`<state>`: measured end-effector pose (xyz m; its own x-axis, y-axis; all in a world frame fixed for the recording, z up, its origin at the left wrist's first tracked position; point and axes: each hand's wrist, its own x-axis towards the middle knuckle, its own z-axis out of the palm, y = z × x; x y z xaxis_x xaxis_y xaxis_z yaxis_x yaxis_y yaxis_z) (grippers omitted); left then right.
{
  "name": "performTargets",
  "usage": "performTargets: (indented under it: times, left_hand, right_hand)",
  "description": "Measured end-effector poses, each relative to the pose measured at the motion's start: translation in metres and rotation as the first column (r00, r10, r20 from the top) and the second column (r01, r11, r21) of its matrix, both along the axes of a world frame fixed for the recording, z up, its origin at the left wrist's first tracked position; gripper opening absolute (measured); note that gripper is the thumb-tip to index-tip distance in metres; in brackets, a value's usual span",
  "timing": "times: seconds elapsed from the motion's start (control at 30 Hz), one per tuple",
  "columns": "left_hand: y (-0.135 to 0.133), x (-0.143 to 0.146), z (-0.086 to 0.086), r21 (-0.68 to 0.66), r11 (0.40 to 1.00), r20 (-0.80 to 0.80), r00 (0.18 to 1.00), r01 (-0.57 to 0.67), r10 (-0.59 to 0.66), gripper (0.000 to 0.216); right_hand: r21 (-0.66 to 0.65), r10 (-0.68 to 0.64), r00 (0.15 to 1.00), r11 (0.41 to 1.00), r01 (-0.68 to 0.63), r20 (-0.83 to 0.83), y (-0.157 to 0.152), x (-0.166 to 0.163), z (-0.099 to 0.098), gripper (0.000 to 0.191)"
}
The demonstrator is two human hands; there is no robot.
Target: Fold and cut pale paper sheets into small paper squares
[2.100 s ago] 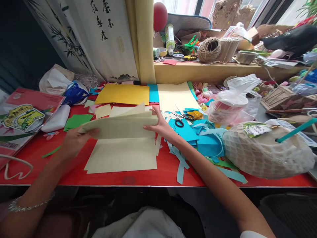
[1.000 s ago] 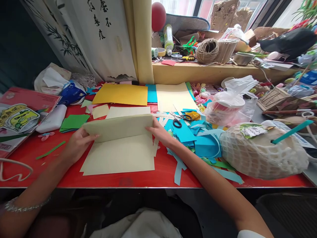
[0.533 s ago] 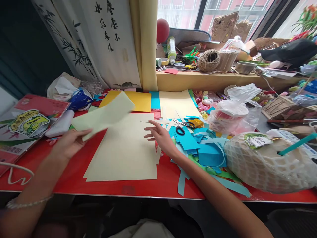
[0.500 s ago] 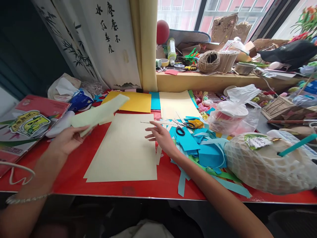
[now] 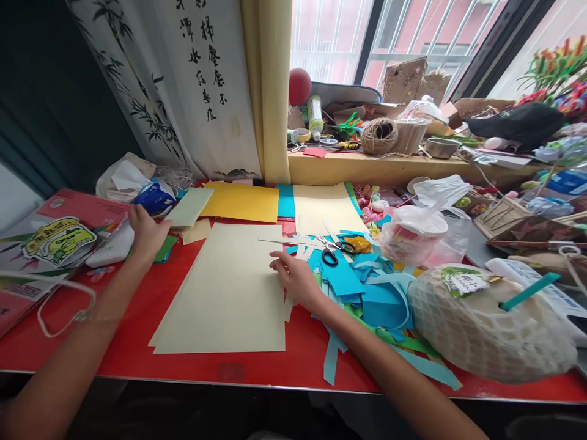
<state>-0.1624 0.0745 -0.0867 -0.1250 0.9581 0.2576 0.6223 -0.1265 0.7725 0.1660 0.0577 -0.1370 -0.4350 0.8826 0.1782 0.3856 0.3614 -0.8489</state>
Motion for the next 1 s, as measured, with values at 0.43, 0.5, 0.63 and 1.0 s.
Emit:
performTargets:
  times: [0.43, 0.5, 0.63, 1.0]
  left_hand:
    - [-0.163, 0.072, -0.052, -0.241, 0.833, -0.718, 0.486, 0.497, -0.498, 0.075]
    - [-0.167, 0.068, -0.05, -0.213, 0.839, -0.74, 0.478, 0.501, -0.473, 0.075]
    - [-0.171, 0.068, -0.051, -0.13, 0.841, -0.803, 0.441, 0.525, -0.4, 0.073]
    - [-0.177, 0.066, -0.048, -0.099, 0.81, -0.793, 0.446, 0.578, -0.415, 0.071]
  right_hand:
    - [0.421, -0.067, 0.749, 0.858, -0.294, 0.659, 0.066, 0.003, -0.012, 0.042]
    - [0.426, -0.111, 0.738, 0.869, -0.253, 0.666, 0.072, 0.003, -0.013, 0.04]
    - [0.453, -0.199, 0.711, 0.872, -0.186, 0.674, 0.068, -0.001, -0.009, 0.039]
    - [0.419, -0.048, 0.72, 0.839, -0.348, 0.693, 0.064, 0.016, 0.004, 0.037]
